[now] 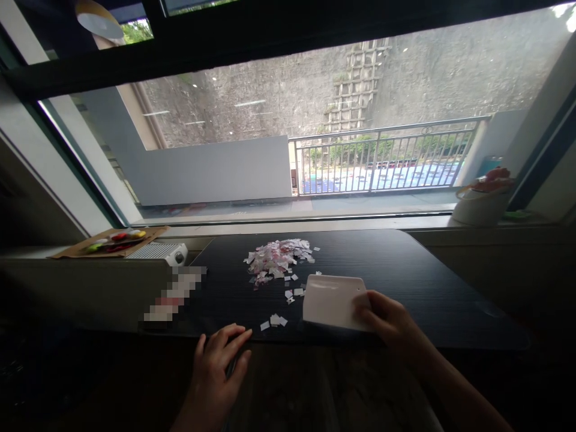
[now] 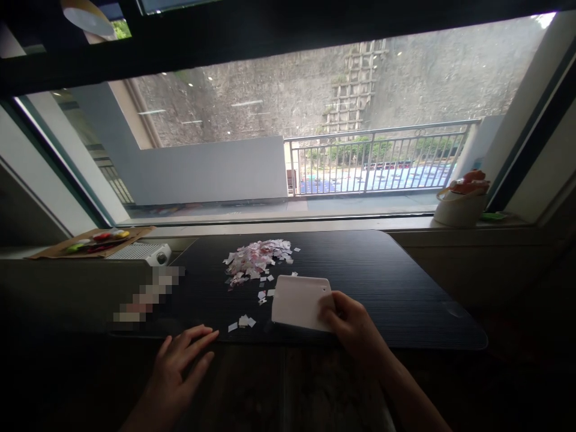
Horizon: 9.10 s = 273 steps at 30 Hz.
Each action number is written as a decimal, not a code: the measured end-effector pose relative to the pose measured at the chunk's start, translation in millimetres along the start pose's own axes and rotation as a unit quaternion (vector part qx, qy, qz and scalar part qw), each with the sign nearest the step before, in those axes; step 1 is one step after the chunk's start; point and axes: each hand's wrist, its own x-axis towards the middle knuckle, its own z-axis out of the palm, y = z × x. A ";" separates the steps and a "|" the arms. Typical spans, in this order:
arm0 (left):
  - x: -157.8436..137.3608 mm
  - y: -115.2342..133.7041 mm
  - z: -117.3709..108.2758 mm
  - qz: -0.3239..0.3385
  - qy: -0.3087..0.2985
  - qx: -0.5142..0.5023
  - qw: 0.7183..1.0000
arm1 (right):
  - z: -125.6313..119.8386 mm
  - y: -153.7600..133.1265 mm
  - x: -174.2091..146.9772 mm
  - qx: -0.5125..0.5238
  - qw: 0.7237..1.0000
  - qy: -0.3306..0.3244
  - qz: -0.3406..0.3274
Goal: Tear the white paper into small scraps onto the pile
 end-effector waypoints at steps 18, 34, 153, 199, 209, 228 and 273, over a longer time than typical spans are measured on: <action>-2.2 -3.7 1.8 0.000 -0.010 -0.004 1.000 | 10.9 1.8 -4.7 0.048 0.996 -0.059 0.040; -1.8 -2.8 2.1 0.000 -0.002 -0.010 1.000 | 7.7 0.4 -8.6 0.058 0.996 -0.065 0.029; 79.8 -13.2 18.0 0.031 0.164 0.023 0.986 | -72.7 19.6 -24.9 -0.058 0.995 0.046 0.068; 84.6 -11.7 11.7 -0.087 0.102 -0.053 0.990 | -57.5 35.9 28.2 -0.001 0.995 0.091 -0.028; 85.7 -10.5 9.4 -0.085 0.102 -0.056 0.990 | -59.5 28.1 20.9 -0.060 0.997 0.032 -0.029; 85.0 -10.6 8.8 -0.092 0.103 -0.049 0.989 | -65.5 24.4 12.2 0.040 0.999 -0.016 -0.019; 85.2 -9.7 7.7 -0.087 0.099 -0.058 0.990 | -67.0 32.2 12.0 0.068 0.997 0.030 -0.028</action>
